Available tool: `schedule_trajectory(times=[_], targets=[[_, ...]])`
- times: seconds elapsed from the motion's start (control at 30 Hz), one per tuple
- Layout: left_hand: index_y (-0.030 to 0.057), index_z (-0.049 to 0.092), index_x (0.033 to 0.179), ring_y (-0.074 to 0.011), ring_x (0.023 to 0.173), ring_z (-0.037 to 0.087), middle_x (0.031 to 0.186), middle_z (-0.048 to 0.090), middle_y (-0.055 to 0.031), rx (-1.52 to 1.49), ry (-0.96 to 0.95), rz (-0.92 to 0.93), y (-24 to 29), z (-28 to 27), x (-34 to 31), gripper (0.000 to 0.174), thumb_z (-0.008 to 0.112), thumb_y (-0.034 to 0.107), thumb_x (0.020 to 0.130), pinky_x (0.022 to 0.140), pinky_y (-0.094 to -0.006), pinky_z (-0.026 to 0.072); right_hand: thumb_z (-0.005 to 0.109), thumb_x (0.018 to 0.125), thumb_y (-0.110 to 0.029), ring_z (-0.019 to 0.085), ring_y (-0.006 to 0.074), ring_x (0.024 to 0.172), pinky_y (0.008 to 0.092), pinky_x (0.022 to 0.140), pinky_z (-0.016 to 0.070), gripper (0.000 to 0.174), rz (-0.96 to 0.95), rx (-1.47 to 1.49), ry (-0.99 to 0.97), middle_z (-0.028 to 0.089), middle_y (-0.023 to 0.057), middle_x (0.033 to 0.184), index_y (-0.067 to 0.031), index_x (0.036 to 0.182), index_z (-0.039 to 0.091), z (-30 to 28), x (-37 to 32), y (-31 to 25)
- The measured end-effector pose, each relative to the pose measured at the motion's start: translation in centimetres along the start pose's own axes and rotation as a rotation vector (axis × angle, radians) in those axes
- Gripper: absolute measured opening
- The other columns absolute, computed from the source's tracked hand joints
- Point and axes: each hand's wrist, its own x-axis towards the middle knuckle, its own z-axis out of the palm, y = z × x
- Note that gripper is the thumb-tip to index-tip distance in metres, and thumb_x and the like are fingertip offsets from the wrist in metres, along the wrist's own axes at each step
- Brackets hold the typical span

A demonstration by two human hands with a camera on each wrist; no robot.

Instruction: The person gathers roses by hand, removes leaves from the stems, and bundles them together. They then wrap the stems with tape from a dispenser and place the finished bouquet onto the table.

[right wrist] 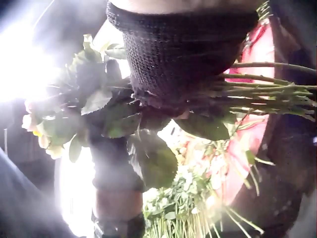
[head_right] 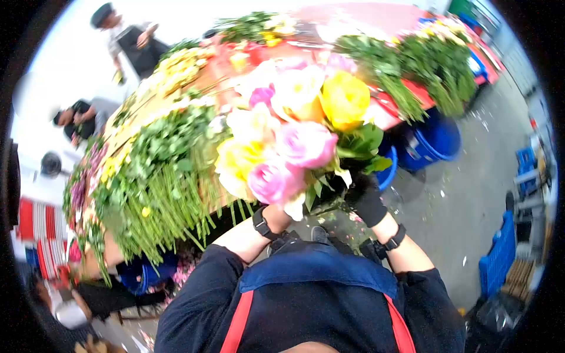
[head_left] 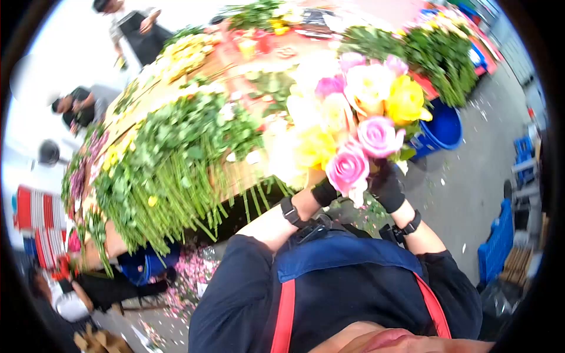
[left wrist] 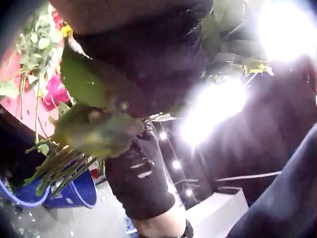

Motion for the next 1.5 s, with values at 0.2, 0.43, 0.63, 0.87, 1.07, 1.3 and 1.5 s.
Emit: schedule_trajectory(times=[0.2, 0.43, 0.63, 0.87, 1.07, 1.3, 1.5], targets=[[0.0011, 0.043, 0.133, -0.0192, 0.115, 0.053, 0.131, 0.051, -0.0113, 1.15, 0.244, 0.219, -2.4, -3.7, 3.7, 0.041, 0.049, 0.012, 0.094, 0.1, -0.0333, 0.0408, 0.055, 0.088, -0.007, 0.057, 0.0248, 0.107, 0.0362, 0.091, 0.047, 0.04, 0.37, 1.302, 0.057, 0.06, 0.0118, 0.116, -0.0052, 0.127, 0.048, -3.9, -4.4, 7.7], [0.0012, 0.045, 0.13, -0.0188, 0.112, 0.054, 0.127, 0.053, -0.011, 1.189, 0.32, 0.261, -0.3, -6.3, 3.7, 0.039, 0.052, 0.013, 0.093, 0.098, -0.033, 0.042, 0.055, 0.088, -0.018, 0.059, 0.0256, 0.099, 0.0367, 0.084, 0.0495, 0.035, 0.167, -0.158, 0.081, 0.061, 0.0127, 0.107, -0.0057, 0.12, 0.052, -4.1, -8.5, 13.7], [0.0013, 0.047, 0.127, -0.0185, 0.109, 0.055, 0.124, 0.054, -0.0107, 1.171, 0.328, 0.231, 0.9, -7.2, 3.1, 0.038, 0.053, 0.014, 0.092, 0.096, -0.0327, 0.0431, 0.051, 0.091, -0.023, 0.059, 0.0264, 0.101, 0.0374, 0.085, 0.0494, 0.033, 0.245, -0.391, 0.025, 0.06, 0.0125, 0.109, -0.0065, 0.119, 0.052, -3.9, -8.6, 14.9], [0.0013, 0.049, 0.124, -0.0181, 0.106, 0.056, 0.121, 0.056, -0.0104, 1.121, 0.244, 0.081, 1.4, -7.0, 4.9, 0.036, 0.055, 0.015, 0.091, 0.093, -0.0324, 0.0443, 0.048, 0.095, -0.034, 0.047, 0.0265, 0.122, 0.0392, 0.106, 0.0346, 0.047, 0.372, 0.537, 0.136, 0.049, 0.0106, 0.134, -0.0101, 0.134, 0.043, -5.7, -7.6, 19.8], [0.0014, 0.051, 0.121, -0.0177, 0.103, 0.057, 0.118, 0.057, -0.0101, 1.175, 0.225, 0.102, 2.6, -7.2, 7.9, 0.034, 0.057, 0.015, 0.09, 0.091, -0.0321, 0.0453, 0.053, 0.091, -0.025, 0.051, 0.0269, 0.115, 0.0393, 0.101, 0.0379, 0.041, 0.223, -0.203, -0.039, 0.054, 0.0113, 0.125, -0.009, 0.128, 0.049, -9.5, -4.6, 18.6], [0.0015, 0.053, 0.117, -0.0173, 0.1, 0.059, 0.115, 0.059, -0.0098, 1.189, 0.224, 0.149, 3.7, -7.1, 12.2, 0.033, 0.059, 0.016, 0.089, 0.088, -0.0318, 0.0465, 0.059, 0.087, -0.015, 0.056, 0.0274, 0.107, 0.0396, 0.095, 0.0417, 0.036, 0.12, -0.445, -0.205, 0.06, 0.0122, 0.116, -0.0077, 0.122, 0.055, -13.7, -0.8, 17.8], [0.0015, 0.055, 0.115, -0.017, 0.097, 0.06, 0.112, 0.061, -0.0096, 1.168, 0.2, 0.168, 4.0, -7.2, 14.7, 0.032, 0.061, 0.017, 0.088, 0.086, -0.0315, 0.0475, 0.065, 0.077, -0.009, 0.06, 0.0311, 0.097, 0.0415, 0.086, 0.0455, 0.032, -0.071, -0.596, -0.134, 0.064, 0.0129, 0.103, -0.0078, 0.109, 0.063, -14.4, 1.9, 16.5]])
